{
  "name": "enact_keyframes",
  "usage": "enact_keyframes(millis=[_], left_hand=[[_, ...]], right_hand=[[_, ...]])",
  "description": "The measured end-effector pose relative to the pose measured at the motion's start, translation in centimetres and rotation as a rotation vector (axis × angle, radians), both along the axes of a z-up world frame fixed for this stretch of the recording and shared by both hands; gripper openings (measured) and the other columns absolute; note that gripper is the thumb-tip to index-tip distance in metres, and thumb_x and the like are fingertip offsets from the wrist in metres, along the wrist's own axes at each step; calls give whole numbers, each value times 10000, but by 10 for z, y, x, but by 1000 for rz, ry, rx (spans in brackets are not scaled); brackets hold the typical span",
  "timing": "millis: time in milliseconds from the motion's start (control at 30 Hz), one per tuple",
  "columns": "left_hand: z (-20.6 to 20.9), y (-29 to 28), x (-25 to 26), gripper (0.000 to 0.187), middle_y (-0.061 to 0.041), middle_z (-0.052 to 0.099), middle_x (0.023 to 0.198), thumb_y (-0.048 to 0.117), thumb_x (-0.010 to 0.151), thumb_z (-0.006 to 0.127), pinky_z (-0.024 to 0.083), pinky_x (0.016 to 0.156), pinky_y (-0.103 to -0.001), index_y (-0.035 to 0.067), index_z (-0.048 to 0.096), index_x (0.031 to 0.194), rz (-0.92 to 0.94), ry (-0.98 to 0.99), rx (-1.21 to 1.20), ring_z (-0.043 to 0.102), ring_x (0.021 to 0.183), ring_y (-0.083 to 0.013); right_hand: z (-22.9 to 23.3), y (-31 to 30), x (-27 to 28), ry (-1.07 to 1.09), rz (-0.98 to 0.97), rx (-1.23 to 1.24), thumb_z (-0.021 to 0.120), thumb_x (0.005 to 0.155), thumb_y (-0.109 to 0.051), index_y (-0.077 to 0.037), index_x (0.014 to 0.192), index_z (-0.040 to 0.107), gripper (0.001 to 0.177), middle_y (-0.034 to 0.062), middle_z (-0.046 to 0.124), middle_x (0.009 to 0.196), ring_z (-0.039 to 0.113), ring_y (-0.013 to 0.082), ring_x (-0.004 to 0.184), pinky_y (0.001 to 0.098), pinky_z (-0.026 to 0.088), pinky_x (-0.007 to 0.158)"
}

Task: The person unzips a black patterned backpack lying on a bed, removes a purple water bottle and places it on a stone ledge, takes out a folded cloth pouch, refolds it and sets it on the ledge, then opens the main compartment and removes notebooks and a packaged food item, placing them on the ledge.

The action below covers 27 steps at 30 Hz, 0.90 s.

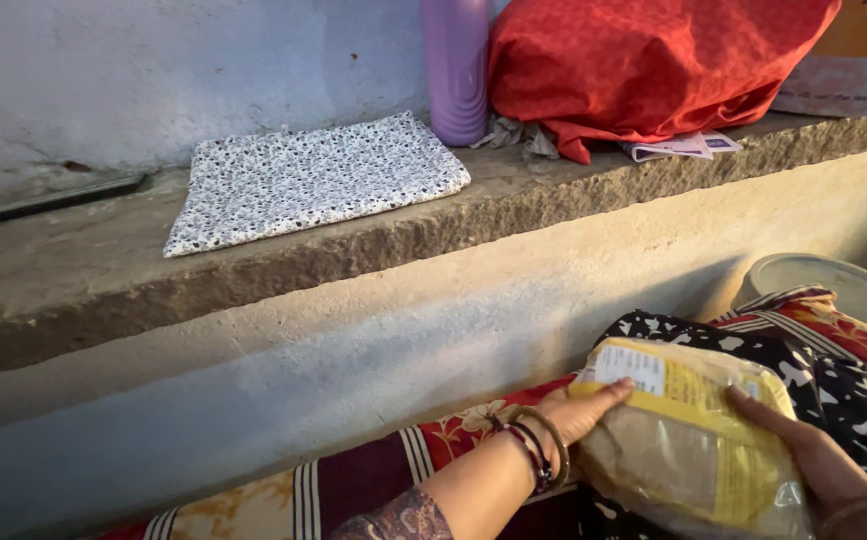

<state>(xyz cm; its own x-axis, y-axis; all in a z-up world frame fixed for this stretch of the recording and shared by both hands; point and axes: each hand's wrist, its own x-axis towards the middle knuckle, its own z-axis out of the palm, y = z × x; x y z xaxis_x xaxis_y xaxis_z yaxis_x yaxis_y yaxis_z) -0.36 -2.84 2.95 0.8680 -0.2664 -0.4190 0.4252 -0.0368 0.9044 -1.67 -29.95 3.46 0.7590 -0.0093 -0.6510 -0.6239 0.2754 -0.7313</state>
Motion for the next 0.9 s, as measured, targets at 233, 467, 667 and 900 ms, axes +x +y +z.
enact_keyframes(millis=[233, 467, 667, 900], left_hand=[[20, 7, 5, 904, -156, 705, 1280, 726, 638, 807, 469, 1072, -420, 40, 705, 1219, 244, 81, -71, 635, 1230, -322], [23, 26, -9, 505, -55, 698, 1074, 606, 860, 748, 533, 924, -402, 182, 702, 1130, 108, 87, -490, 672, 968, -216], [41, 34, -33, 473, 1, 735, 1056, 577, 882, 707, 570, 913, -401, 205, 666, 1170, 109, 229, -449, 714, 981, -172], [43, 28, -18, 454, -25, 747, 1036, 548, 910, 708, 557, 901, -368, 163, 704, 1149, 59, 84, -504, 704, 969, -188]], right_hand=[[7, 12, -11, -168, -101, 244, 660, 994, -425, -24, 1233, 678, 467, 144, 761, 1049, 723, 296, 850, 483, 578, 825], [29, 24, -22, -201, -3, 268, 619, 977, -461, 29, 1205, 686, 544, 183, 777, 1031, 747, 289, 824, 432, 600, 769], [23, 23, -14, -174, -59, 268, 624, 938, -414, -19, 1121, 702, 442, 127, 781, 958, 739, 242, 721, 381, 601, 681], [-2, -5, 14, -317, 15, 271, 674, 990, -436, -25, 1143, 721, 441, 141, 786, 975, 748, 249, 718, 394, 617, 653]])
